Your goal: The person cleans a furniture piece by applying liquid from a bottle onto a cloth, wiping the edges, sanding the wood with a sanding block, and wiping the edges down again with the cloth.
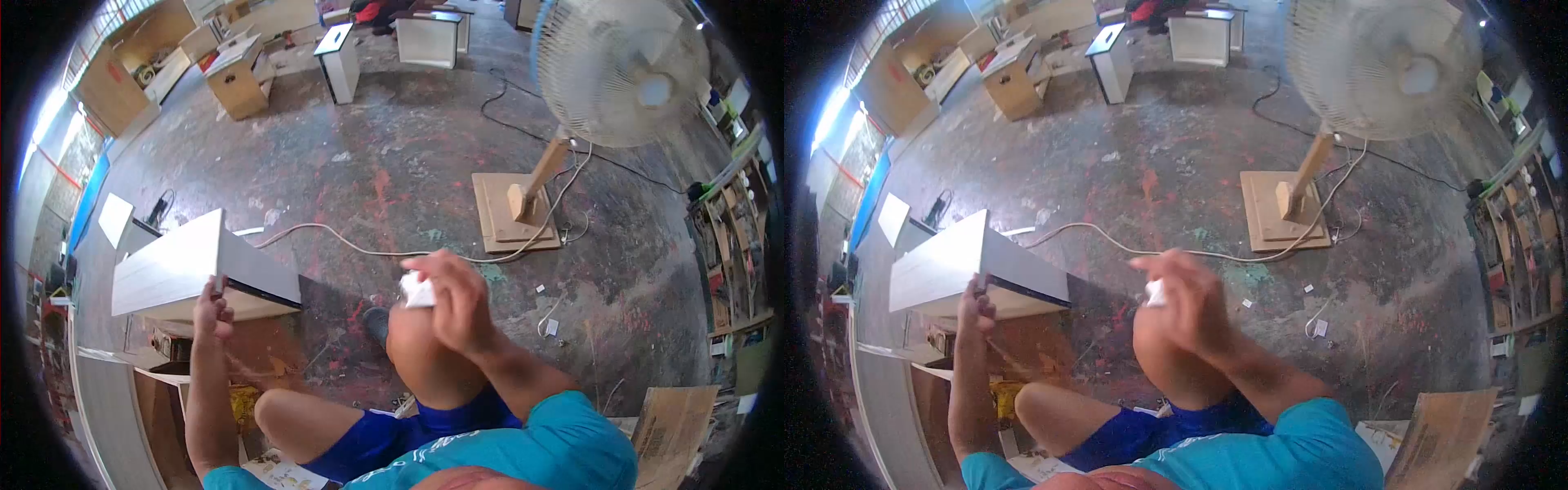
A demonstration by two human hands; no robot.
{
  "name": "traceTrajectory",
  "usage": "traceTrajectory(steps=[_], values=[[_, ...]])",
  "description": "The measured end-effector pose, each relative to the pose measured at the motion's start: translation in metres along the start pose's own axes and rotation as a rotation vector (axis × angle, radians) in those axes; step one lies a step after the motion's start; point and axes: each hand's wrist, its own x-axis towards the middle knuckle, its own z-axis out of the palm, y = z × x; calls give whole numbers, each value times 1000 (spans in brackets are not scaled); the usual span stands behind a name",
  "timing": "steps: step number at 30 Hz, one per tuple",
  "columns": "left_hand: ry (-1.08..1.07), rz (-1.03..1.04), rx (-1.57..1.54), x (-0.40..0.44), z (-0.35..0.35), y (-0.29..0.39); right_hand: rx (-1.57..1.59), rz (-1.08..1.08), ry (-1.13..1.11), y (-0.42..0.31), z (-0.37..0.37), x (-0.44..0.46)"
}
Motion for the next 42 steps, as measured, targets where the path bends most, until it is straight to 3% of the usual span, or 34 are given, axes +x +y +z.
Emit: traceTrajectory(steps=[3, 5, 7, 9, 12, 15, 21, 24, 27, 30, 33, 36, 39, 42], values=[[-136, -95, 82, -39, 37, -21, -219, 112, 15, 56, -59, -53], [-66, -94, 14, -65, 67, -37, -343, 350, -163, 98, -99, -108], [-98, -91, -22, -91, 87, -47, -455, 420, -449, 132, -138, -168], [-137, -99, -34, -111, 98, -55, -480, 826, -766, 135, -159, -211], [-205, -149, -46, -128, 104, -63, -311, 795, -1180, 164, -173, -296], [-264, -197, -64, -123, 93, -67, -286, 770, -1409, 133, -153, -316], [-374, -102, -42, -134, 86, -68, -218, 908, -1235, 68, -148, -320], [-404, -67, -58, -129, 84, -75, -280, 934, -980, 55, -159, -359], [-428, -85, -100, -133, 85, -81, -185, 1118, -652, 50, -164, -409], [-463, -174, -144, -147, 89, -92, -6, 1246, -313, 4, -146, -395], [-749, -351, -150, -155, 84, -123, -237, 976, -365, 20, -148, -451], [-981, -306, 30, -168, 95, -138, -194, 1026, -77, 20, -134, -469], [-1125, -173, 180, -171, 112, -139, -295, 1171, -193, -3, -134, -425], [-1132, -123, 197, -170, 131, -139, -520, 1026, -160, 22, -140, -443]])
